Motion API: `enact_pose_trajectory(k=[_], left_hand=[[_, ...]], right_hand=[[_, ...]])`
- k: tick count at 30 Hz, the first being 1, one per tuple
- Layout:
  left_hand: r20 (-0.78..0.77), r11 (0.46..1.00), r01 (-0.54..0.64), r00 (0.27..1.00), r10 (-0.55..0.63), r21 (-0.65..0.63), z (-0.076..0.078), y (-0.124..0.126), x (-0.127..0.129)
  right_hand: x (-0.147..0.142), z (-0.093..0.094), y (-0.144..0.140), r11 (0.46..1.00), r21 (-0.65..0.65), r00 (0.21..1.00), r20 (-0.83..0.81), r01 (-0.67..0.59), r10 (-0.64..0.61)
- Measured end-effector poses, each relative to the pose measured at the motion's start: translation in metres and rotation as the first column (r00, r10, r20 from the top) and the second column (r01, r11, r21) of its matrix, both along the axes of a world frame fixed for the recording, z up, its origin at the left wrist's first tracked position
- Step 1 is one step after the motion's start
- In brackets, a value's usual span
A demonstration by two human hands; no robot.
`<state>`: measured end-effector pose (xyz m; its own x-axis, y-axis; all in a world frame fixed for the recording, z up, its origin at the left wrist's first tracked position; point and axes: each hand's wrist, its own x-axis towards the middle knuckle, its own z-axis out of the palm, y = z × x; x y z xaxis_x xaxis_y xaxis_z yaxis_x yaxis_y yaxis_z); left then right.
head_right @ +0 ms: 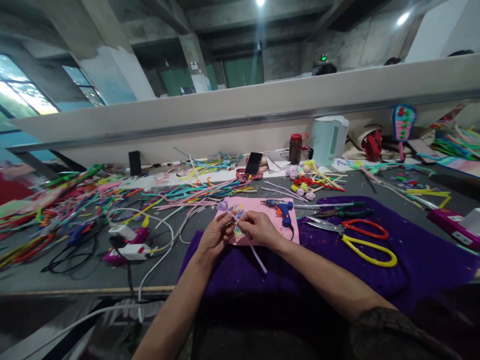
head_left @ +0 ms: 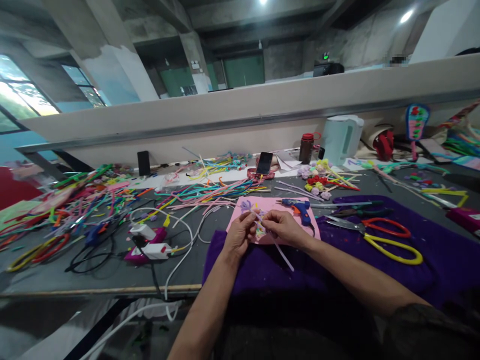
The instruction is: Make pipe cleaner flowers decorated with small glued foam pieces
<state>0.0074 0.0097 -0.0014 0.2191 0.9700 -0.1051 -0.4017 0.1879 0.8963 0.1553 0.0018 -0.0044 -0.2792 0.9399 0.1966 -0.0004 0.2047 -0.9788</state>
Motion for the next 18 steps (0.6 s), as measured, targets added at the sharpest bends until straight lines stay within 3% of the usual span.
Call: enact_pose_trajectory(k=[7, 14, 18], left_hand=[[-0.036, 1.0, 0.012, 0.999, -0.012, -0.014, -0.0034, 0.0012, -0.0023], [-0.058, 1.0, 0.019, 0.998, -0.02, -0.019, -0.0037, 0.0012, 0.0008], [-0.133, 1.0, 0.008, 0.991, -0.011, -0.026, -0.0022, 0.0003, 0.0036]], right_hand=[[-0.0034, -0.0063, -0.002, 0.999, 0.015, 0.998, 0.052, -0.04, 0.039], [-0.0012, 0.0025, -0.0024, 0.979, -0.181, 0.99, -0.121, -0.095, 0.074], [-0.0008, -0.0021, 0.0037, 0.978, -0.181, 0.985, -0.161, -0.098, 0.069]])
